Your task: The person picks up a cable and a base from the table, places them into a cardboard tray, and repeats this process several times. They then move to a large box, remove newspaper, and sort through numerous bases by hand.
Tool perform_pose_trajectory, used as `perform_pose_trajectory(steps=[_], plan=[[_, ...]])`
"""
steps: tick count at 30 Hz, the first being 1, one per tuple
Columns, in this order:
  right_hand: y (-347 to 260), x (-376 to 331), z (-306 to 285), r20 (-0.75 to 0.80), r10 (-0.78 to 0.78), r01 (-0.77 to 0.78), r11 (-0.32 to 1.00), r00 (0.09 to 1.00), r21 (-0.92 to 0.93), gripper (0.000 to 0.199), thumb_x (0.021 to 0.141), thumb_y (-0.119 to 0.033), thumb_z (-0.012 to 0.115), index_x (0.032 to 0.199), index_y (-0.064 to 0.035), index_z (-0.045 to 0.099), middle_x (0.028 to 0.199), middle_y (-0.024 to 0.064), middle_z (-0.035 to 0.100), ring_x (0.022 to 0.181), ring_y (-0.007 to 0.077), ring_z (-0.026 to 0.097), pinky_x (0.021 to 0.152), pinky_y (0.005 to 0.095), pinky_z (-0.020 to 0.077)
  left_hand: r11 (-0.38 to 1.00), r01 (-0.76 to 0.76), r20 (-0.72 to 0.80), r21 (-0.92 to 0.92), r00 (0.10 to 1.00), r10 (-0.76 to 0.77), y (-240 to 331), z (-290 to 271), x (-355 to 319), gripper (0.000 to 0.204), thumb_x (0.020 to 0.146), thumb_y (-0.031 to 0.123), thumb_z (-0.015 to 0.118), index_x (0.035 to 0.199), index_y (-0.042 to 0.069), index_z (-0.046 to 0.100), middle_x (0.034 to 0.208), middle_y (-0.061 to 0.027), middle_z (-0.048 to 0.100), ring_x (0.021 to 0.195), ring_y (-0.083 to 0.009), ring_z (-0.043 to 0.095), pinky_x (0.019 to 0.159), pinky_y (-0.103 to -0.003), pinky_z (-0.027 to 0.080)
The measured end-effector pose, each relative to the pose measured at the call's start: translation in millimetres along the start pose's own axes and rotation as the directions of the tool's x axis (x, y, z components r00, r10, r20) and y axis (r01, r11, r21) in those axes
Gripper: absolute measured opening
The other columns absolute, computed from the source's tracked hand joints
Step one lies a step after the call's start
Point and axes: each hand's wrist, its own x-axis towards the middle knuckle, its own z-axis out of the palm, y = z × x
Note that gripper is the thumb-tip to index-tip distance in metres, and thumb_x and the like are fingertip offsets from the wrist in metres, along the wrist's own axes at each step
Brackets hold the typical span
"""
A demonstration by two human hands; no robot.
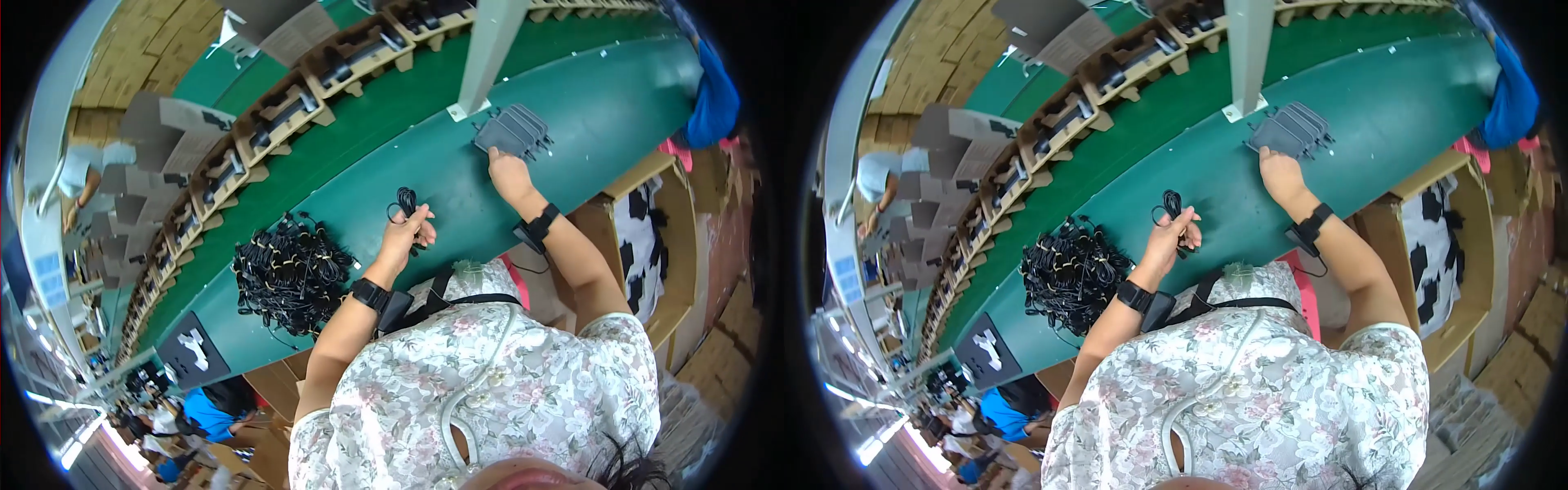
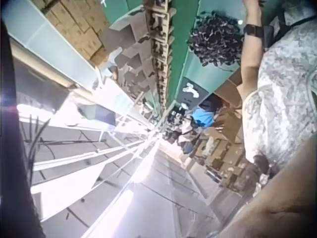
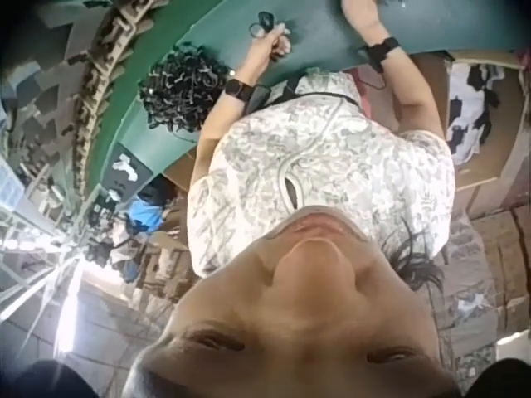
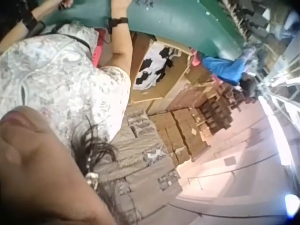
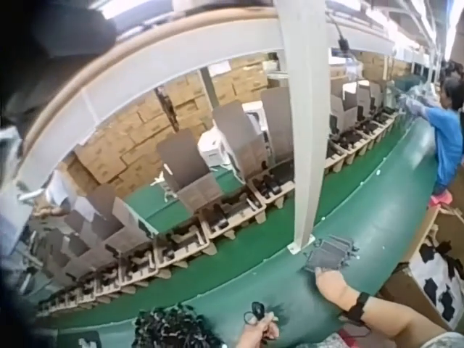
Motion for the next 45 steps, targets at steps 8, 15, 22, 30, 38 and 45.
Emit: perform_pose_trajectory(steps=[8,15,22,30,38,45], plan=[[-47.2,139.2,-68.3,-0.175,0.266,0.066,0.373,0.948,0.925,0.020,0.081,-0.018,0.063,0.082,0.0000,0.054,0.064,0.0001,0.051,0.061,0.0076,0.045,0.055,0.0249,0.0383,0.997,-0.072,-0.094,-0.019,0.993,0.070,-15.8,-35.6,-24.8,0.016,0.086,0.020,0.058,0.085,0.008,0.048,0.057,-0.0009,0.048,0.047,-0.0107,0.046,0.044,-0.023,0.031],[-55.4,306.0,-40.8,-0.232,0.360,0.076,0.398,0.904,0.914,0.024,0.080,-0.022,0.063,0.091,-0.0024,0.057,0.079,0.0108,0.061,0.071,0.0227,0.057,0.066,0.0324,0.0444,0.986,-0.130,-0.244,-0.101,0.964,0.103,-28.2,-57.7,-59.2,0.012,0.086,0.014,0.057,0.084,0.008,0.047,0.062,-0.0007,0.050,0.050,-0.0096,0.045,0.046,-0.022,0.033],[-92.3,322.9,-27.1,-0.095,0.314,-0.199,0.781,0.945,0.592,0.028,0.081,-0.023,0.058,0.100,-0.0033,0.056,0.087,0.0187,0.060,0.089,0.0347,0.056,0.079,0.0425,0.0436,0.973,-0.106,-0.356,-0.205,0.934,0.027,-47.3,-76.2,-77.5,0.011,0.086,0.013,0.056,0.081,0.007,0.048,0.064,-0.0007,0.051,0.053,-0.0097,0.047,0.048,-0.022,0.034],[-52.2,310.7,-28.9,-0.800,0.266,0.000,0.949,0.539,0.315,0.029,0.078,-0.017,0.053,0.103,-0.0032,0.056,0.097,0.0150,0.059,0.097,0.0319,0.052,0.086,0.0420,0.0401,0.976,-0.096,-0.302,-0.196,0.953,0.033,-43.2,-72.3,-66.5,0.011,0.086,0.013,0.056,0.080,0.007,0.049,0.066,-0.0011,0.053,0.053,-0.0099,0.047,0.048,-0.023,0.034],[-38.3,302.7,-34.7,-0.296,0.538,-0.346,0.788,0.789,0.509,0.025,0.076,-0.015,0.054,0.097,-0.0059,0.063,0.093,0.0129,0.063,0.092,0.0303,0.055,0.082,0.0402,0.0423,0.979,-0.063,-0.289,-0.195,0.957,0.004,-42.5,-89.9,-76.2,0.008,0.087,0.012,0.055,0.082,0.007,0.050,0.067,-0.0010,0.053,0.055,-0.0098,0.048,0.049,-0.023,0.034],[-37.3,304.0,-12.7,-0.437,0.607,-0.167,0.690,0.664,0.704,0.023,0.075,-0.012,0.053,0.092,-0.0074,0.066,0.086,0.0140,0.063,0.085,0.0323,0.057,0.081,0.0382,0.0439,0.977,-0.048,-0.320,-0.208,0.947,-0.022,-26.7,-93.1,-76.9,0.012,0.086,0.012,0.057,0.079,0.008,0.048,0.064,-0.0003,0.052,0.051,-0.0091,0.047,0.046,-0.023,0.033]])
